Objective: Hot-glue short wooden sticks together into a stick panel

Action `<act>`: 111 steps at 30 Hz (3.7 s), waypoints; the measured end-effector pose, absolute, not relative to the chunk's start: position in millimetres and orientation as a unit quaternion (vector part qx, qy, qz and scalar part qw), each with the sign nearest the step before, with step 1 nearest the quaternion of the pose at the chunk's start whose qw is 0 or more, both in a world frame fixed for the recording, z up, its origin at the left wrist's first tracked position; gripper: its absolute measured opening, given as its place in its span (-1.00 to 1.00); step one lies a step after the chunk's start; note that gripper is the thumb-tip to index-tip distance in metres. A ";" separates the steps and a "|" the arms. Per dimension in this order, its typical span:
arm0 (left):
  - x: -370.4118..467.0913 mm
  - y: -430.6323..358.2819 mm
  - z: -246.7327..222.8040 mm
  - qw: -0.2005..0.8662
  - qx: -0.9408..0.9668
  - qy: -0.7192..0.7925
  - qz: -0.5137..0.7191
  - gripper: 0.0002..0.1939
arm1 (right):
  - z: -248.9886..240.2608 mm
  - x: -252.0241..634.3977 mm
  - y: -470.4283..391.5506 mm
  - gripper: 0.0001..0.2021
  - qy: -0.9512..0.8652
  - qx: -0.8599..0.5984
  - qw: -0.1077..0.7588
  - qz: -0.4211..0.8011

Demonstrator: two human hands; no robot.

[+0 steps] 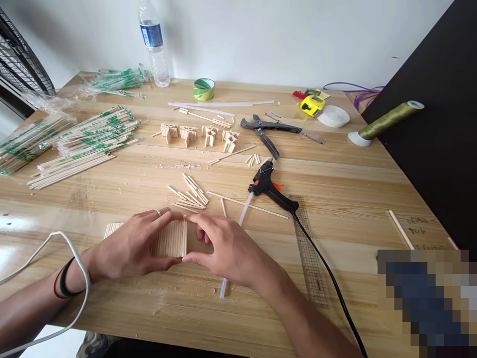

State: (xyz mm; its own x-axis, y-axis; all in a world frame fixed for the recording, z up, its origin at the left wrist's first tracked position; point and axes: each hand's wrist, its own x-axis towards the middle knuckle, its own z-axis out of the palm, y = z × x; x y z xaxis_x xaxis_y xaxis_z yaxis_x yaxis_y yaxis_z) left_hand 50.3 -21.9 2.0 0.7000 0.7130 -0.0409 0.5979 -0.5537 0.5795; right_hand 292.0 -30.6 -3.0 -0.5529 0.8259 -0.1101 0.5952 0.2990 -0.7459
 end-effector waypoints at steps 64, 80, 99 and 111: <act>48.6 -22.2 -0.4 0.290 0.876 0.369 0.111 -0.37 | -4.3 292.0 -32.0 -0.38 -0.799 -0.451 0.151 0.367; 49.5 -22.4 2.8 0.283 0.878 0.374 0.097 -0.37 | -4.4 292.7 -33.8 -0.35 -0.809 -0.445 0.159 0.350; 49.7 -21.6 3.1 0.291 0.874 0.376 0.098 -0.39 | -4.5 292.2 -32.9 -0.37 -0.811 -0.444 0.154 0.348; 49.9 -21.8 3.2 0.291 0.874 0.374 0.101 -0.38 | -5.0 292.9 -33.9 -0.39 -0.808 -0.448 0.160 0.348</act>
